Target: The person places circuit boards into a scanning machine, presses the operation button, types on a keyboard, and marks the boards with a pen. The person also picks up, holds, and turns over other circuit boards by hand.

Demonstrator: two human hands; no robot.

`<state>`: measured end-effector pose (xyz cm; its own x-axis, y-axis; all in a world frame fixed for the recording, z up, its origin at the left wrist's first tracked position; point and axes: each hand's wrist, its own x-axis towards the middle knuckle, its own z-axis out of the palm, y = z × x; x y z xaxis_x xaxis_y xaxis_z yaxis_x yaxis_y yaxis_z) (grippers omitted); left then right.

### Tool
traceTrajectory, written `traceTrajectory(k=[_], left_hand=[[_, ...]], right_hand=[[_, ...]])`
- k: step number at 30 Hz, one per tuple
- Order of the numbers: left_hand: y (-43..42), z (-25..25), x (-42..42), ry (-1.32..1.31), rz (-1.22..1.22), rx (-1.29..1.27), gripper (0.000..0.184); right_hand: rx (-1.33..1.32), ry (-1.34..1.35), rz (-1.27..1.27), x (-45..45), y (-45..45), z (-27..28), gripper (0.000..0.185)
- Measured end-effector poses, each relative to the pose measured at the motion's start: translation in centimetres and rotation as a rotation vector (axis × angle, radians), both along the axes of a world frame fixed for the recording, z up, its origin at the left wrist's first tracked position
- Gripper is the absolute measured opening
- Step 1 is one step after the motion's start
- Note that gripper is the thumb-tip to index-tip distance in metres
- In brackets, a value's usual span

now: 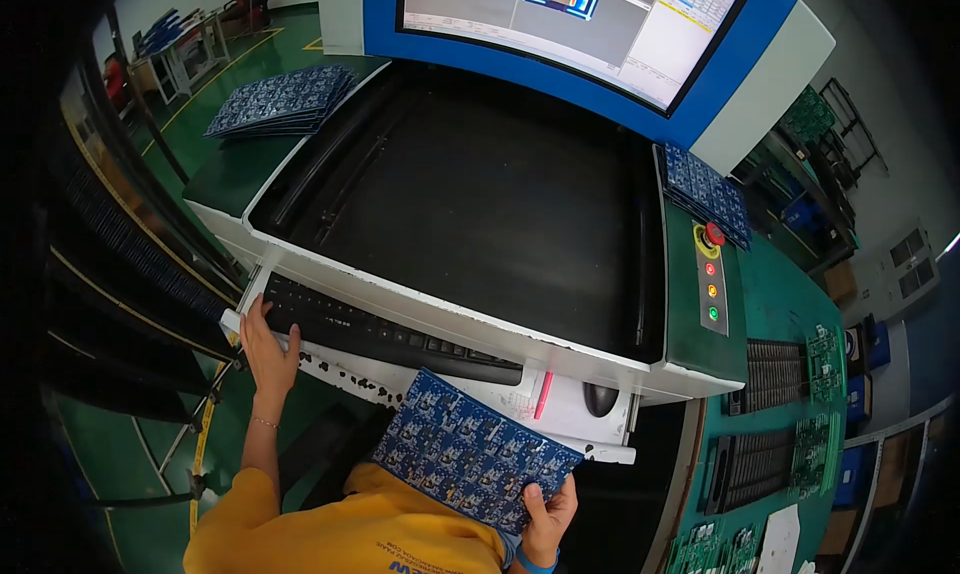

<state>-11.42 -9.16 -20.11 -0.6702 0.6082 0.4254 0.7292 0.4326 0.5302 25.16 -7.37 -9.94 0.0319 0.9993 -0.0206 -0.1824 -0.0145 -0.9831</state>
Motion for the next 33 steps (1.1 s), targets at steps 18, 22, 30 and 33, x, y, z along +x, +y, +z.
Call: traceTrajectory(k=[18, 22, 30, 33], left_hand=[[0.0, -0.2, -0.1, 0.002, -0.02, -0.013, 0.062], [0.1, -0.5, 0.1, 0.08, -0.011, 0.005, 0.061], [0.1, -0.8, -0.1, 0.006, -0.02, -0.034, 0.06], [0.3, 0.2, 0.4, 0.086, -0.022, 0.008, 0.055]], right_hand=[[-0.047, 0.012, 0.059, 0.0, 0.1, 0.2, 0.037], [-0.046, 0.018, 0.059, 0.2, 0.1, 0.1, 0.037], [-0.056, 0.039, 0.063, 0.3, 0.3, 0.1, 0.036], [-0.056, 0.036, 0.061, 0.4, 0.3, -0.2, 0.035]])
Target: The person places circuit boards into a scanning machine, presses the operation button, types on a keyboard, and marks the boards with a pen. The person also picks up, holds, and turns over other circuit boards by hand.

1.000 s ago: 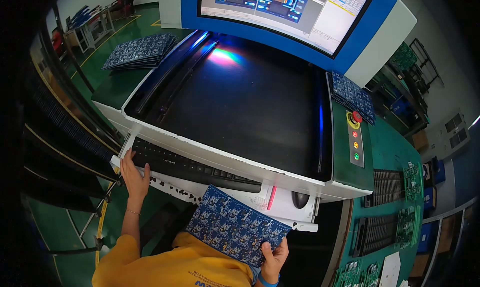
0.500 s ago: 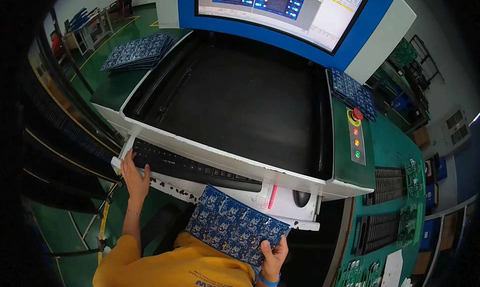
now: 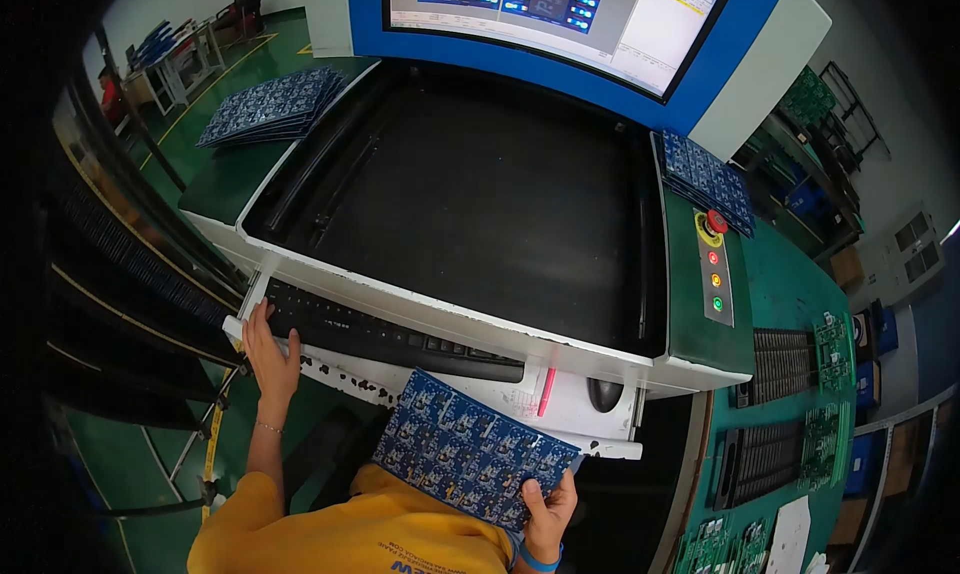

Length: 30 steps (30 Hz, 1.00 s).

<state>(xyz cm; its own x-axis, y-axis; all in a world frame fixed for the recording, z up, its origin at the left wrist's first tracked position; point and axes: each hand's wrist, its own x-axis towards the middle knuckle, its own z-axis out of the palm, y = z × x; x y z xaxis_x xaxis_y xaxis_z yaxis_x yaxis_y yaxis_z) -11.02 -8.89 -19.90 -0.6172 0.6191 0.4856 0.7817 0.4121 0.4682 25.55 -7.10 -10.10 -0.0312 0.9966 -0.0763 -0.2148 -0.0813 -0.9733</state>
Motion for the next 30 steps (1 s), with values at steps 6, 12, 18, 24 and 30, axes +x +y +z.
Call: traceTrajectory(k=[6, 12, 18, 24, 30], left_hand=[[0.3, 0.4, 1.8, -0.06, -0.335, 0.099, 0.042], [0.7, 0.3, 2.7, -0.063, -0.34, 0.074, 0.036], [0.3, 1.9, 4.4, -0.254, -0.483, 0.029, 0.038], [-0.5, 4.2, 10.3, -1.902, -0.961, 0.222, 0.04], [-0.3, 4.8, 12.4, -1.805, -0.66, 0.134, 0.025]], right_hand=[[-0.004, -0.017, -0.011, -0.3, 0.1, 0.4, 0.036], [0.022, -0.067, -0.025, -0.6, 0.2, 0.3, 0.037], [0.03, -0.097, -0.015, -0.8, 0.3, -0.3, 0.035], [0.023, -0.02, 0.078, -1.9, 0.4, -0.3, 0.033], [0.121, -0.24, 0.243, 2.5, 3.6, -1.9, 0.034]])
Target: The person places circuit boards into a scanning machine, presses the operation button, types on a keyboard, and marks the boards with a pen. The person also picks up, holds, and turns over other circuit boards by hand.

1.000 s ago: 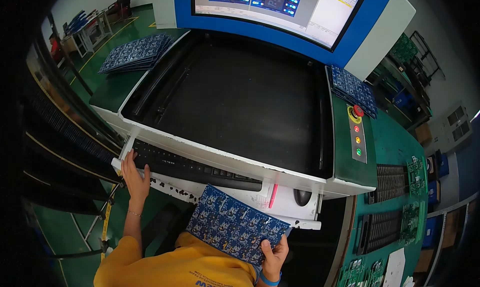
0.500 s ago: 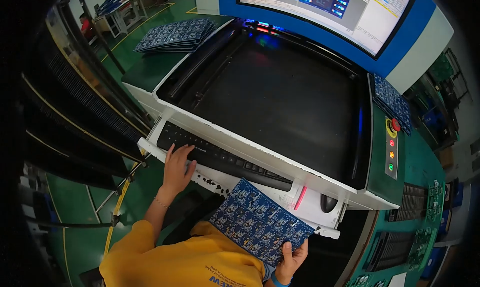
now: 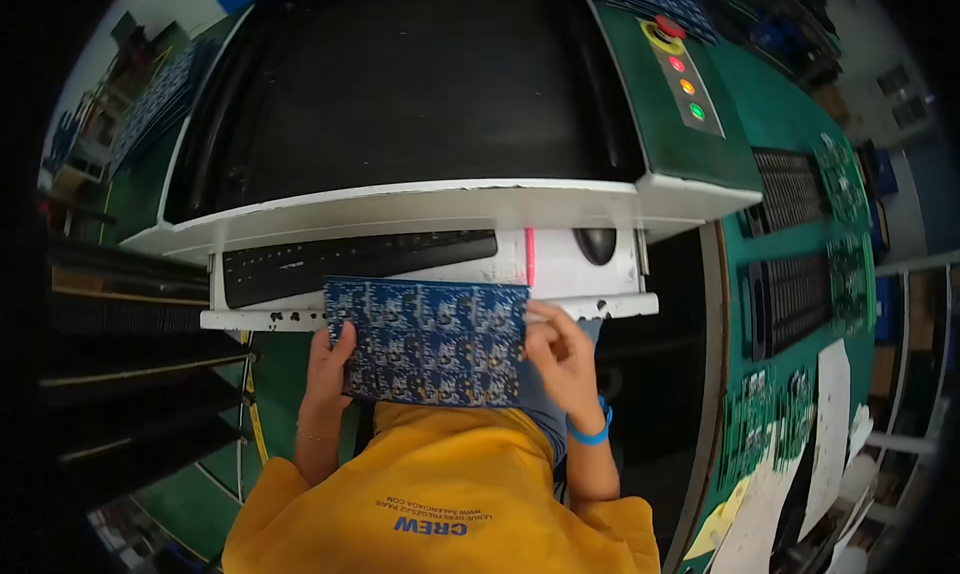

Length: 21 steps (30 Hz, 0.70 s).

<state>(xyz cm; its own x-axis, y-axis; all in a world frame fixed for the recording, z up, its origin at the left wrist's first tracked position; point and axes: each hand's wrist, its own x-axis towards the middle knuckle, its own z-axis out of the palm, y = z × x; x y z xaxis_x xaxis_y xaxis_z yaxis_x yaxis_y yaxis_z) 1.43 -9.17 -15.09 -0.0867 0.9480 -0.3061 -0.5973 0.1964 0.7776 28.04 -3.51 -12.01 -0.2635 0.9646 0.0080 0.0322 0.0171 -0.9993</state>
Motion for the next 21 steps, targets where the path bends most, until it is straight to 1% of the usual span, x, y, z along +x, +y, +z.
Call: traceTrajectory(k=[2, 3, 4, 5, 6, 7, 8, 9, 11, 13, 15, 16, 18, 19, 20, 21], left_hand=[[-0.2, -0.1, -0.3, 0.053, 0.102, 0.005, 0.022], [-0.5, -0.2, -0.8, 0.053, 0.066, 0.003, 0.022], [-0.7, -0.2, -1.1, 0.056, 0.117, -0.016, 0.02], [-0.6, -0.1, -1.3, 0.059, 0.174, -0.035, 0.018], [-0.4, 0.8, -0.9, 0.073, 0.221, -0.057, 0.017], [-0.5, 0.6, -1.2, 0.076, 0.206, -0.057, 0.017], [-0.7, 0.0, -1.7, 0.062, 0.212, -0.086, 0.024], [-0.9, -0.3, -2.0, 0.048, 0.222, -0.114, 0.039], [-0.8, 0.1, -2.0, 0.041, 0.244, -0.087, 0.039], [-0.9, 0.2, -2.2, 0.034, 0.277, -0.058, 0.039], [-1.2, 0.3, -2.5, 0.045, 0.327, -0.085, 0.037], [-1.2, 0.4, -2.6, 0.049, 0.336, -0.089, 0.037], [-1.1, 0.8, -2.9, 0.026, 0.296, -0.059, 0.034], [-0.9, 1.0, -2.8, 0.03, 0.302, -0.065, 0.034], [-0.6, 1.2, -2.7, 0.034, 0.285, -0.045, 0.025], [-0.5, 1.3, -2.5, 0.036, 0.267, -0.026, 0.02]], right_hand=[[0.252, -0.384, -0.266, 0.0, 2.6, 0.4, 0.024], [0.318, -0.598, -0.302, 0.4, 3.7, 0.4, 0.02], [0.381, -0.815, -0.329, 0.9, 4.6, 0.2, 0.016], [0.461, -0.919, -0.316, 0.8, 5.4, -0.2, 0.013], [0.484, -0.96, -0.29, 0.6, 6.2, -0.9, 0.015], [0.508, -0.998, -0.26, 0.1, 6.8, -1.4, 0.017], [0.513, -1.013, -0.246, -0.7, 7.3, -1.5, 0.018], [0.51, -1.012, -0.251, -1.4, 7.7, -2.0, 0.018], [0.587, -1.233, -0.27, -2.6, 8.4, -3.4, 0.018], [0.588, -1.228, -0.283, -2.9, 8.2, -3.4, 0.018], [0.434, -1.183, -0.346, -2.6, 7.2, -2.0, 0.018], [0.376, -1.089, -0.354, -2.2, 6.6, -1.0, 0.017], [0.316, -0.823, -0.416, -1.2, 5.5, 0.0, 0.017], [0.288, -0.646, -0.439, -1.0, 4.9, 1.3, 0.012], [0.281, -0.466, -0.473, -0.5, 4.4, 1.4, 0.011], [0.271, -0.288, -0.506, 0.0, 4.0, 1.5, 0.009]])
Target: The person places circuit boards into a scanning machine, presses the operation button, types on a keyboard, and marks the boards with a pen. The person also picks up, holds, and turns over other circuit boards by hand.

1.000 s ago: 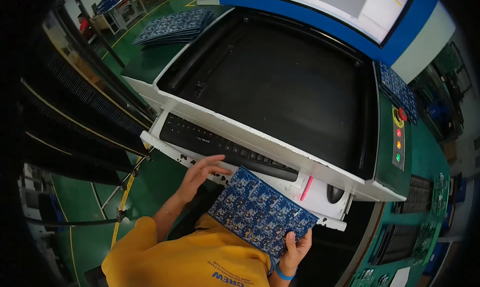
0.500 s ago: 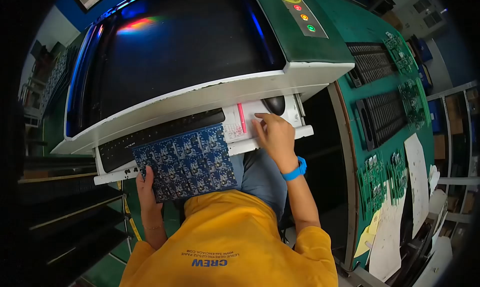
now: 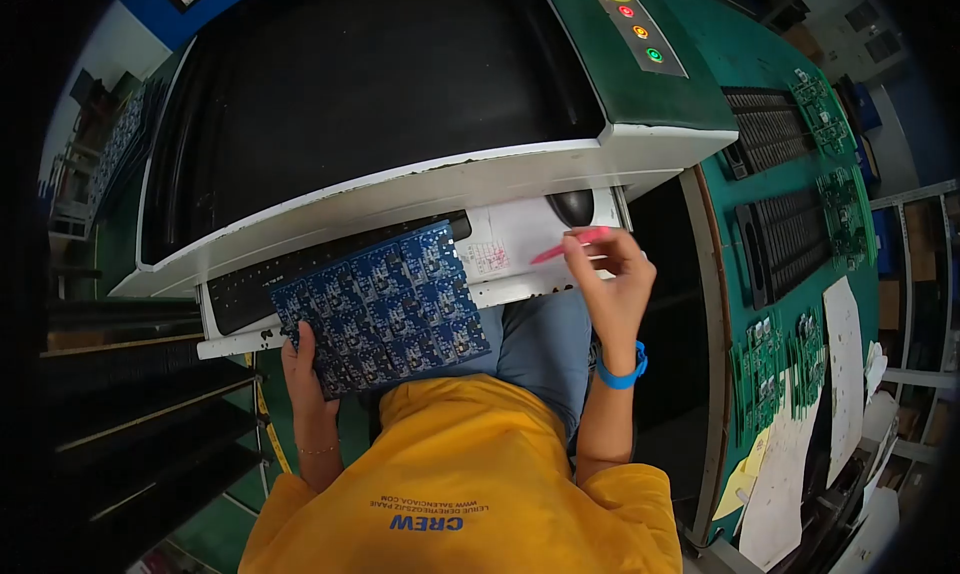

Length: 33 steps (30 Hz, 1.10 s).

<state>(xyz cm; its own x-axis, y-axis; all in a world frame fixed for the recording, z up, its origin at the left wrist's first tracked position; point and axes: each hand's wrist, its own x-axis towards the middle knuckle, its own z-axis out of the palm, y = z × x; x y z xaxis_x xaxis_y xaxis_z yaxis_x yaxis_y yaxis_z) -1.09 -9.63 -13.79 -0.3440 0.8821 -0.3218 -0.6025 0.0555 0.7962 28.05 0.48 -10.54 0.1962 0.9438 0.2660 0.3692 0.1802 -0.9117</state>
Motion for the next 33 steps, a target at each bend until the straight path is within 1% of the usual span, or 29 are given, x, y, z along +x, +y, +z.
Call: traceTrajectory(k=[1, 3, 5, 7, 8, 9, 11, 12, 14, 15, 16, 17, 18, 20, 21, 23, 24, 26, 27, 28, 30, 33], left_hand=[[0.1, -0.1, 0.1, 0.001, 0.004, -0.005, 0.02], [0.3, -0.1, 0.3, -0.02, -0.029, -0.013, 0.021], [0.4, 0.3, 0.8, -0.016, -0.054, -0.003, 0.022], [0.4, 0.5, 1.1, -0.011, -0.08, 0.008, 0.022], [0.3, 0.4, 1.3, -0.001, -0.109, 0.02, 0.022], [0.2, 0.4, 1.5, 0.009, -0.138, 0.032, 0.022], [0.0, 0.7, 2.1, -0.004, -0.125, 0.03, 0.023], [-0.1, 0.7, 2.2, 0.016, -0.149, 0.051, 0.02], [-0.3, 0.8, 2.5, 0.039, -0.179, 0.072, 0.017], [-0.5, 0.9, 2.6, 0.078, -0.191, 0.083, 0.021], [-0.7, 1.0, 2.8, 0.116, -0.203, 0.094, 0.025], [-0.8, 1.1, 2.8, 0.119, -0.208, 0.093, 0.025], [-1.0, 1.1, 3.0, 0.159, -0.199, 0.082, 0.025], [-1.3, 1.2, 3.1, 0.2, -0.193, 0.073, 0.026], [-1.5, 1.3, 3.1, 0.213, -0.202, 0.083, 0.026], [-1.7, 1.6, 3.1, 0.225, -0.214, 0.092, 0.027], [-1.8, 1.9, 2.9, 0.252, -0.229, 0.109, 0.027], [-2.0, 1.7, 2.8, 0.276, -0.247, 0.127, 0.027], [-2.2, 1.3, 2.7, 0.296, -0.243, 0.135, 0.027], [-2.3, 1.1, 2.6, 0.313, -0.239, 0.143, 0.026], [-2.3, 1.3, 2.9, 0.313, -0.231, 0.135, 0.026], [-2.6, 0.8, 2.5, 0.313, -0.223, 0.12, 0.027]], right_hand=[[0.054, 0.059, 0.044, 0.2, -0.5, 1.0, 0.012], [0.14, 0.342, 0.043, 0.1, -1.3, 2.3, 0.019], [0.15, 0.401, 0.056, -0.3, -2.0, 2.9, 0.022], [0.168, 0.799, 0.313, -0.7, -2.7, 3.3, 0.026], [0.175, 0.812, 0.394, -1.0, -3.0, 3.1, 0.032], [0.174, 0.816, 0.393, -1.5, -3.1, 3.0, 0.032], [0.244, 0.834, 0.492, -3.1, -3.3, 2.8, 0.041], [0.208, 0.921, 0.547, -4.0, -3.5, 3.2, 0.049], [0.147, 0.919, 0.543, -4.7, -4.0, 2.9, 0.054], [0.129, 0.896, 0.562, -5.1, -4.3, 3.3, 0.041], [0.154, 0.81, 0.49, -5.7, -4.5, 3.2, 0.029], [0.177, 0.725, 0.417, -6.3, -4.7, 3.2, 0.017], [0.316, 0.678, 0.497, -6.4, -4.2, 2.2, 0.012], [0.31, 0.666, 0.453, -6.9, -4.5, 2.2, 0.017], [0.3, 0.719, 0.471, -7.2, -4.5, 2.2, 0.018], [0.049, 0.585, 0.298, -8.4, -5.3, 4.4, 0.019], [0.069, 0.453, 0.31, -8.5, -4.9, 4.1, 0.014], [0.169, 0.309, 0.353, -8.1, -4.7, 3.1, 0.007], [0.184, 0.327, 0.284, -8.5, -4.8, 2.8, 0.008], [0.183, 0.326, 0.282, -8.8, -5.0, 2.7, 0.008], [0.177, 0.331, 0.177, -9.3, -5.2, 2.5, 0.014], [0.195, 0.348, 0.173, -9.7, -5.3, 2.4, 0.019]])
